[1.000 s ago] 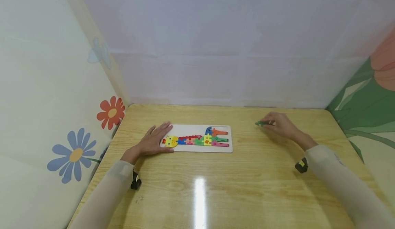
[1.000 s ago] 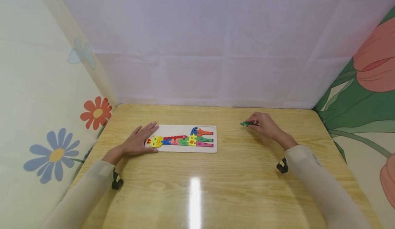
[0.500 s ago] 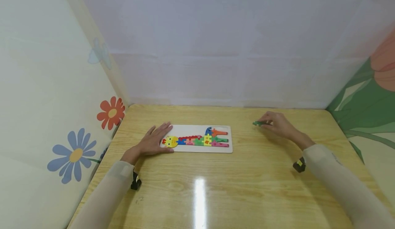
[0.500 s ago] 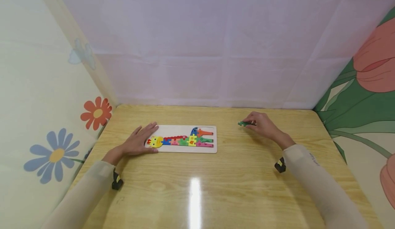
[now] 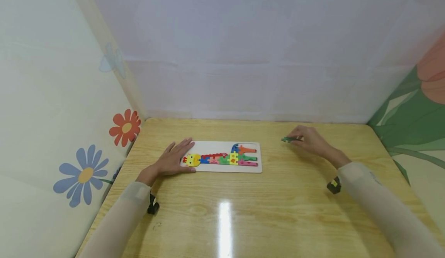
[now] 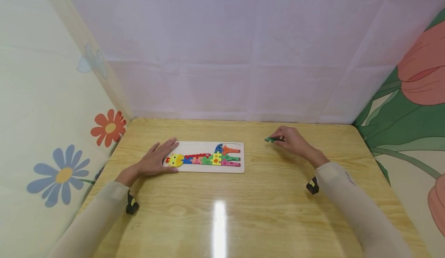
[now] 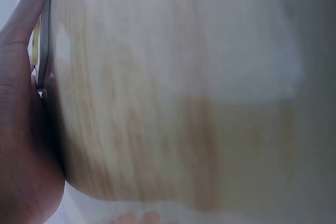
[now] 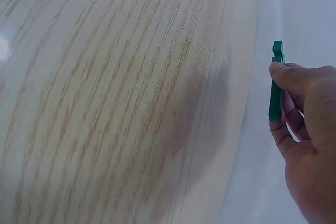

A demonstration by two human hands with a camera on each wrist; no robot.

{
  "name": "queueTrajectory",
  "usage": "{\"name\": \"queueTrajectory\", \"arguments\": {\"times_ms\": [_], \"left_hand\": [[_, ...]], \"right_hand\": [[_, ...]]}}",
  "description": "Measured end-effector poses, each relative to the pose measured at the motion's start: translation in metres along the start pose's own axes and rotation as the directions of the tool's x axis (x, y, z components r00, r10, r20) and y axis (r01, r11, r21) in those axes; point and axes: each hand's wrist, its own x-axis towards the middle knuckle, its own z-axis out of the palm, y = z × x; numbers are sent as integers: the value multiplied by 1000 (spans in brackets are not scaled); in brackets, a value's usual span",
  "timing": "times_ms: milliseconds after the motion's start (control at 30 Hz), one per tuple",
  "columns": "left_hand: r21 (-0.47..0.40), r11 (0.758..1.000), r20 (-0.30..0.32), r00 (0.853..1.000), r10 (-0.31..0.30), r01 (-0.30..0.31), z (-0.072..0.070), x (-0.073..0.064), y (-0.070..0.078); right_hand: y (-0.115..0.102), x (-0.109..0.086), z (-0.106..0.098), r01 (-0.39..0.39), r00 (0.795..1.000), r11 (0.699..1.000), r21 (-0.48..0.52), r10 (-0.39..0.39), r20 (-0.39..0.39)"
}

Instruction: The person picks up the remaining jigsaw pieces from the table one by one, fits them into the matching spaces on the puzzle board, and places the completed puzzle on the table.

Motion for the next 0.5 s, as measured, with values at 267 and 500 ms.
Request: {"name": "queueTrajectory", "arguments": {"times_ms": [267,500], "left_hand": [[-4,1000,1,1000,-10,10,0,-1,2],[-5,1000,3,1000,-14,14,0,-1,2]], "right_hand": [[-3,3,4,-3,1000,1000,-19,4,19],[-3,6,7,30,999,999,-14,-30,10]]}}
